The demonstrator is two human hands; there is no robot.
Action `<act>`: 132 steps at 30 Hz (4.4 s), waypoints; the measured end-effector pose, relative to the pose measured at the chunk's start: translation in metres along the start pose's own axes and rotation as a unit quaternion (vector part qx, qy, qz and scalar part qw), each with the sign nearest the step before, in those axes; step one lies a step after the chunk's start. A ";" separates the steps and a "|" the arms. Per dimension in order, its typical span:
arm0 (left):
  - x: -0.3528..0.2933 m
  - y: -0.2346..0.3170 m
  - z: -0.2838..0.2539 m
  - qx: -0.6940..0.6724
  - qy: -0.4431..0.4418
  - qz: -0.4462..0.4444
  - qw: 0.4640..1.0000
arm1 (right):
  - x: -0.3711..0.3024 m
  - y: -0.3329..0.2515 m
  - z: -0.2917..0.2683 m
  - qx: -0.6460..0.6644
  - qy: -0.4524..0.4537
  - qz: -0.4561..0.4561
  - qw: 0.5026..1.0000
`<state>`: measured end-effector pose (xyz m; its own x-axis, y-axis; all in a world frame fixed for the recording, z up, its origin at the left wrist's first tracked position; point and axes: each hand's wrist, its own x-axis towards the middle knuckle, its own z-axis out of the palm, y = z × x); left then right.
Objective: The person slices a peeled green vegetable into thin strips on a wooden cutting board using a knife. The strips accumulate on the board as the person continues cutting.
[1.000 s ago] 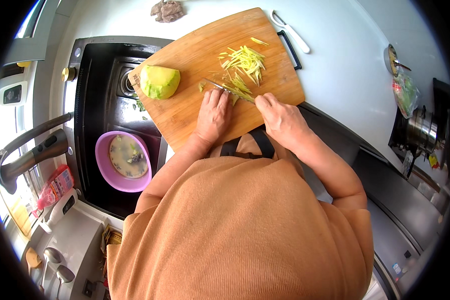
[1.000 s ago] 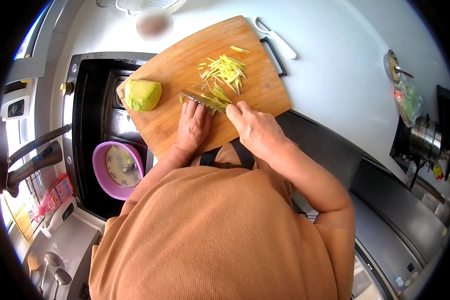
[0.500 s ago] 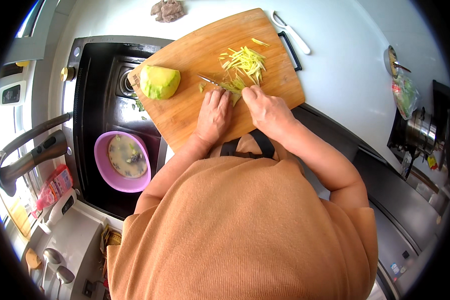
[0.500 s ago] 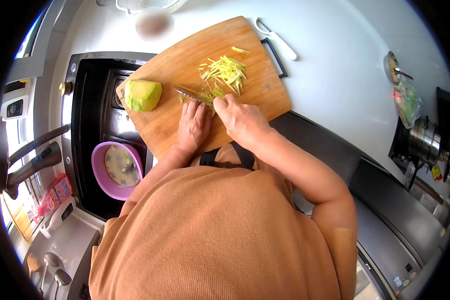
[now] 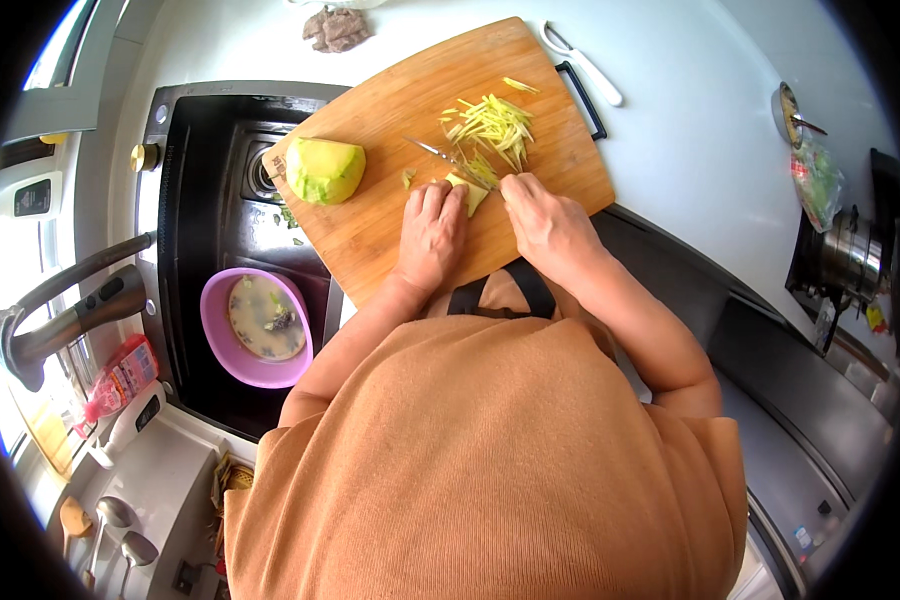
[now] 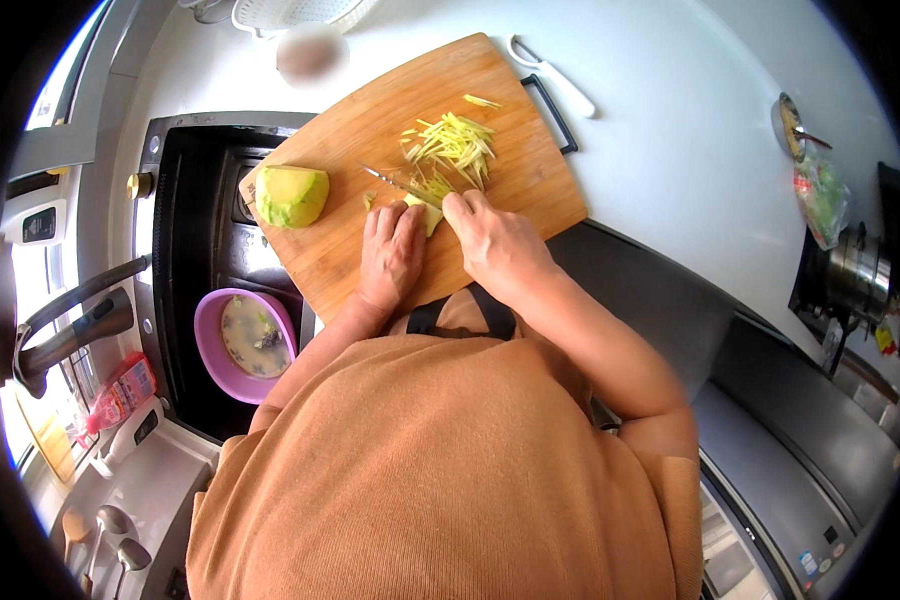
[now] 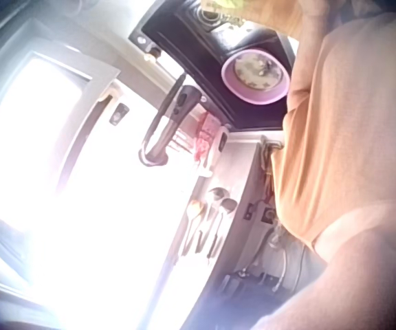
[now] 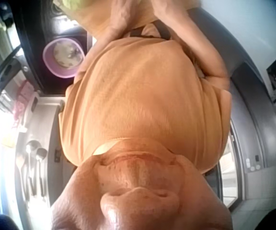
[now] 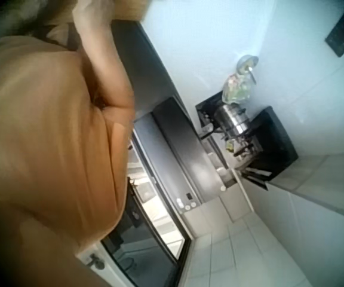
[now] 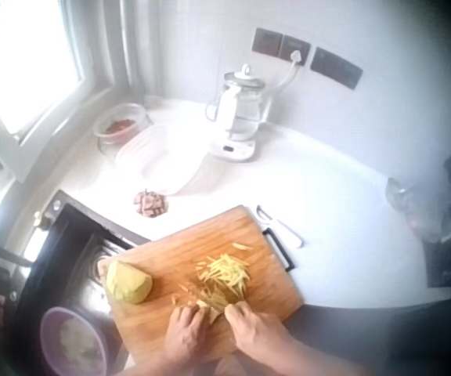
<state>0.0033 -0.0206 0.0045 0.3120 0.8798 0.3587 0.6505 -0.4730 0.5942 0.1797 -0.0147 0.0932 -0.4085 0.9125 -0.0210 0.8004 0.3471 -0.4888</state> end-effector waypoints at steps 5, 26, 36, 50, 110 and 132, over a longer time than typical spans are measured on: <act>-0.001 0.001 -0.002 -0.004 -0.011 -0.014 1.000 | -0.010 -0.003 -0.022 -0.037 -0.063 -0.003 0.997; 0.000 0.000 -0.001 -0.024 -0.018 -0.023 0.999 | 0.007 -0.001 -0.002 -0.050 -0.082 -0.008 0.995; 0.001 0.002 -0.001 -0.026 0.001 -0.018 0.999 | 0.002 0.005 0.000 0.002 -0.017 0.029 0.999; -0.001 0.001 -0.002 -0.024 -0.021 -0.030 0.999 | -0.015 0.000 -0.027 -0.041 -0.088 -0.012 0.995; -0.003 -0.002 0.001 -0.009 0.003 0.004 1.000 | 0.000 -0.009 -0.006 -0.065 -0.089 0.000 0.994; -0.004 0.000 0.000 -0.030 0.006 -0.022 0.999 | -0.009 -0.008 -0.017 -0.048 -0.066 -0.006 0.997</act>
<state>0.0022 -0.0239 0.0032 0.2753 0.8989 0.3408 0.6204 -0.4369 0.6513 0.1847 -0.0224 0.1122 -0.4666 0.8744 -0.1326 0.8309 0.3820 -0.4047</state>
